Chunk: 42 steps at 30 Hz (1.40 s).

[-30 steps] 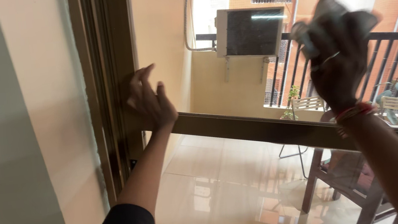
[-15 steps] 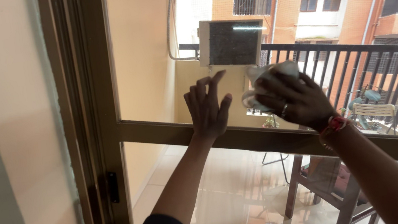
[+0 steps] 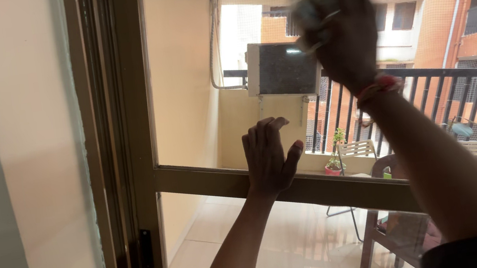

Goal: The person cleans a glass window pane with a white cloth, using circular and sweeping hand motions to wipe across the surface.

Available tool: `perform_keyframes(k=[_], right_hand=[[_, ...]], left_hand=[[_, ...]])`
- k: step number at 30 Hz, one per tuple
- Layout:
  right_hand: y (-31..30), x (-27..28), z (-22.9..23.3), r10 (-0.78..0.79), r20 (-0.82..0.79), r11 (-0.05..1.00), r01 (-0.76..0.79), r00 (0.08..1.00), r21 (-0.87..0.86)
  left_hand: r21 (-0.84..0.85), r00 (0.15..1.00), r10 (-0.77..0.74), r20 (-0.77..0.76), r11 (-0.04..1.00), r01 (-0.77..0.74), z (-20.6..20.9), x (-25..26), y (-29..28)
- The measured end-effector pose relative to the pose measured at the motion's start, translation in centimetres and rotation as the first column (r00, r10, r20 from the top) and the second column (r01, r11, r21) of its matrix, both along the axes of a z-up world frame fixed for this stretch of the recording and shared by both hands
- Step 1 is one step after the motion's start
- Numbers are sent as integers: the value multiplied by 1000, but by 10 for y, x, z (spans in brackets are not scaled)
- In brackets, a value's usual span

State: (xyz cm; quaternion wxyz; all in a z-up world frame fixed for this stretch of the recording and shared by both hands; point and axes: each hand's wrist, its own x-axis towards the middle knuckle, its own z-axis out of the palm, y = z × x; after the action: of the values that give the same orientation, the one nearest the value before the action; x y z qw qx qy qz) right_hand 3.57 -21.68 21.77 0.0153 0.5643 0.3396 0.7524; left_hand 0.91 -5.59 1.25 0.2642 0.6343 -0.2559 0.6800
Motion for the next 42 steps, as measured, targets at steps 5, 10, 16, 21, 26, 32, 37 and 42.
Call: perform_keyframes(k=[5, 10, 16, 21, 26, 32, 37, 42], right_hand=[[75, -8, -44, -22, -161, 834, -71, 987, -547], [51, -20, -32, -20, -179, 769, -99, 984, -631], [-40, -20, 1, 110, -463, 962, -211, 880, -171], [-75, -6, -9, 17, -60, 999, -14, 998, 53], [-17, 30, -28, -90, 27, 958, 79, 996, 276], [104, 10, -42, 50, -146, 951, -92, 988, -295], [118, -6, -50, -37, -238, 763, -127, 971, -634], [86, -10, -43, 29, -139, 847, -98, 990, -523]], left_hand=[[-22, 998, -26, 60, 999, 27, -2, -4, 1], [5, 999, -20, 27, 1000, 19, 2, -5, 1], [8, 999, 31, 31, 999, -31, 2, -3, 0], [13, 998, 6, 63, 1000, -7, 0, -5, 1], [4, 999, 1, 41, 1000, -1, -5, 4, 2], [94, 981, -19, 192, 996, 1, -21, 10, 1], [-71, 955, -78, 285, 992, 102, -25, 17, 2], [17, 963, -92, 253, 996, 90, -22, 12, 7]])
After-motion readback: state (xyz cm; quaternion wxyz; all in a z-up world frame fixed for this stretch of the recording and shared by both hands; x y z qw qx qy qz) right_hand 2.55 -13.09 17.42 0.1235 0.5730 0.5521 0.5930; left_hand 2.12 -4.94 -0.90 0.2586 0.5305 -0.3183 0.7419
